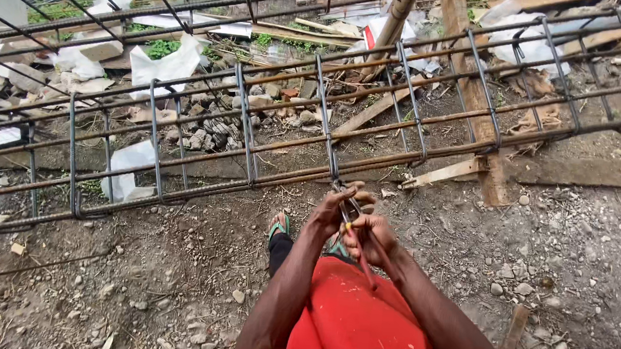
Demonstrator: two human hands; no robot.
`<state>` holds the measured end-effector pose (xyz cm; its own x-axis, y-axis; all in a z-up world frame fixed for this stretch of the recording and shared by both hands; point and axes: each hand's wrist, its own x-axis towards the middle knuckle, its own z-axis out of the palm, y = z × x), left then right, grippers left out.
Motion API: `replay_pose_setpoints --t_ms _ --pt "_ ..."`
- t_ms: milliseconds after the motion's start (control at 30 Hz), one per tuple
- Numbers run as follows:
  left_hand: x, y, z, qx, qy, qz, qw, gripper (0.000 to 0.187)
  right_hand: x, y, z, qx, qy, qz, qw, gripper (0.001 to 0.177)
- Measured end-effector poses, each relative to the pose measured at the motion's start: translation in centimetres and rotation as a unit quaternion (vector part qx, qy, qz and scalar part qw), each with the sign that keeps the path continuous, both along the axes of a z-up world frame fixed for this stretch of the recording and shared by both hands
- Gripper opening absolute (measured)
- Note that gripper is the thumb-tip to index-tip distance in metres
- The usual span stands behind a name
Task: The person uses pliers to twist and secure wire ties around the intersections of a rebar grid. They repeatedly wrap the wire and tighten it to fasten the steel bars together.
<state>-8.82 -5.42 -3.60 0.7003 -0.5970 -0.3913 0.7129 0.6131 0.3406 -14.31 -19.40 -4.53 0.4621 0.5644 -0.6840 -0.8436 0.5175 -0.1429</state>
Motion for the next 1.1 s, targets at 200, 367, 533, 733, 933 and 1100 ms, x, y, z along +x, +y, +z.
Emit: replay_pose_setpoints --t_ms 200,367,533,733,933,1100 --pt "-0.4 -2.3 1.0 0.143 0.085 0.087 0.982 0.008 1.0 -0.8 11.2 -0.178 -0.002 0.132 0.975 0.038" --pt "-0.1 -7.6 -8.4 0.392 0.066 0.146 0.906 0.012 -2.2 -1.5 11.6 -0.487 -0.276 0.310 0.768 0.060" --pt "-0.6 -6.1 -1.1 0.559 0.082 0.087 0.820 0.046 -6.0 -3.6 1.6 -0.570 -0.357 0.272 0.688 0.025" --pt "-0.2 -1.2 7.4 0.292 0.058 -0.061 0.953 0.041 -4.3 -2.9 6.2 -0.116 -0.101 0.079 0.985 0.021" --pt "-0.3 -4.1 2.3 0.061 0.161 0.083 0.982 0.025 -5.1 -3.7 4.6 0.073 0.021 -0.008 0.997 0.039" --pt "0.2 -7.3 1.9 0.399 0.198 0.155 0.882 0.027 -4.7 -4.1 4.5 -0.490 -0.240 0.295 0.784 0.084"
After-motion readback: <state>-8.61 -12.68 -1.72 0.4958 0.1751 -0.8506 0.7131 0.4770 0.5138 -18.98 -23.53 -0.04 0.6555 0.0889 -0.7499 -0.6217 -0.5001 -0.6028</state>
